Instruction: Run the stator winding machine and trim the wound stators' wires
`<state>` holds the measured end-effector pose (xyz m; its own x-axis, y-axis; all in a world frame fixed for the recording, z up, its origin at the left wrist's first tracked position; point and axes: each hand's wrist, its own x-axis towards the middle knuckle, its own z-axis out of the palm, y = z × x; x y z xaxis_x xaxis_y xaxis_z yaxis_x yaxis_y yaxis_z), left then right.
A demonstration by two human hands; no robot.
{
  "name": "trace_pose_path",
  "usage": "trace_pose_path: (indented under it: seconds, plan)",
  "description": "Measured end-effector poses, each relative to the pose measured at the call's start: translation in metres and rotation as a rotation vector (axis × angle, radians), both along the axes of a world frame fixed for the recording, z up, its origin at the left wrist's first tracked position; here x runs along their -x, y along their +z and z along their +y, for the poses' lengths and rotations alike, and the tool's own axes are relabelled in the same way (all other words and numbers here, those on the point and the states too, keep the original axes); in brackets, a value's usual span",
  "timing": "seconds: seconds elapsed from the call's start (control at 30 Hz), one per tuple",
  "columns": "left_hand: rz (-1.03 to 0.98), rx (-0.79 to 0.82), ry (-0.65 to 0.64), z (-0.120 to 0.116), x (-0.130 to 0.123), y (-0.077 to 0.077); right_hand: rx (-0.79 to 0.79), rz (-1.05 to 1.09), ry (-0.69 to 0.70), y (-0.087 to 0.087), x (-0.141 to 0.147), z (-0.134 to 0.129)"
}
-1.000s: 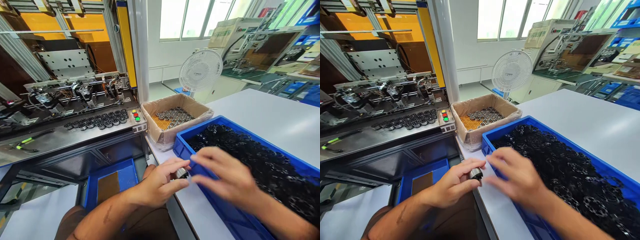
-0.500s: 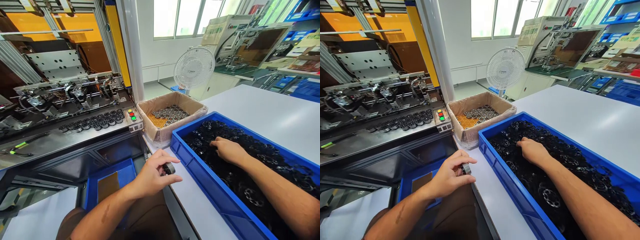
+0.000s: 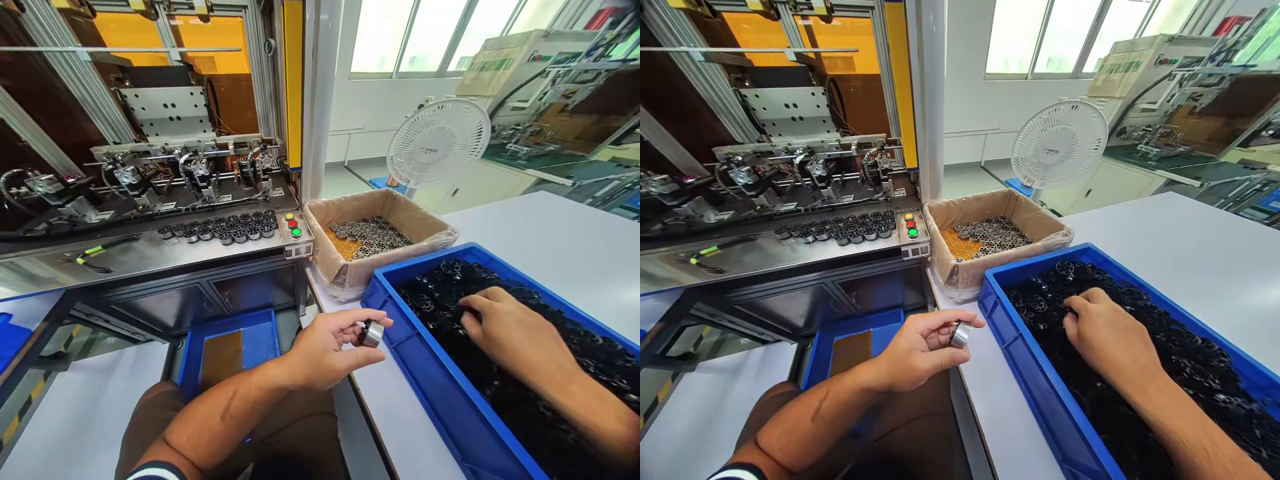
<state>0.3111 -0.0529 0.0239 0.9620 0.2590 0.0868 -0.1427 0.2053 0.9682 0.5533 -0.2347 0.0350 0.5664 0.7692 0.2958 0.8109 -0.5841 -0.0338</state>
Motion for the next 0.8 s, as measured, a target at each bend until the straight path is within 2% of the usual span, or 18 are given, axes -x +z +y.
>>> trace_pose_path:
  seconds: [0.07,0.13,0.2,0.23,0.37,0.5,0.6,0.8]
  plan:
    - [0.009,0.123,-0.009,-0.001,-0.002,-0.002,-0.167,0.056,0.141,0.01,0.024,0.003]
    - [0.014,0.214,-0.029,-0.004,-0.005,-0.004,-0.394,0.178,0.391,0.02,0.056,0.006]
    - [0.016,0.277,-0.051,-0.007,-0.007,-0.006,-0.514,0.301,0.601,0.024,0.087,0.009]
    - [0.017,0.298,-0.063,-0.009,-0.008,-0.006,-0.532,0.342,0.657,0.024,0.099,0.01]
    - [0.027,0.334,-0.08,-0.017,-0.009,-0.006,-0.561,0.373,0.69,0.018,0.117,0.01]
    - [0.001,0.288,-0.033,-0.019,-0.007,-0.007,-0.57,0.315,0.716,0.015,0.113,0.008]
    - [-0.021,0.237,0.005,-0.017,-0.005,-0.008,-0.505,0.267,0.749,0.015,0.111,0.007]
    - [-0.052,0.206,0.017,-0.013,-0.003,-0.009,-0.496,0.124,0.773,0.011,0.11,0.008]
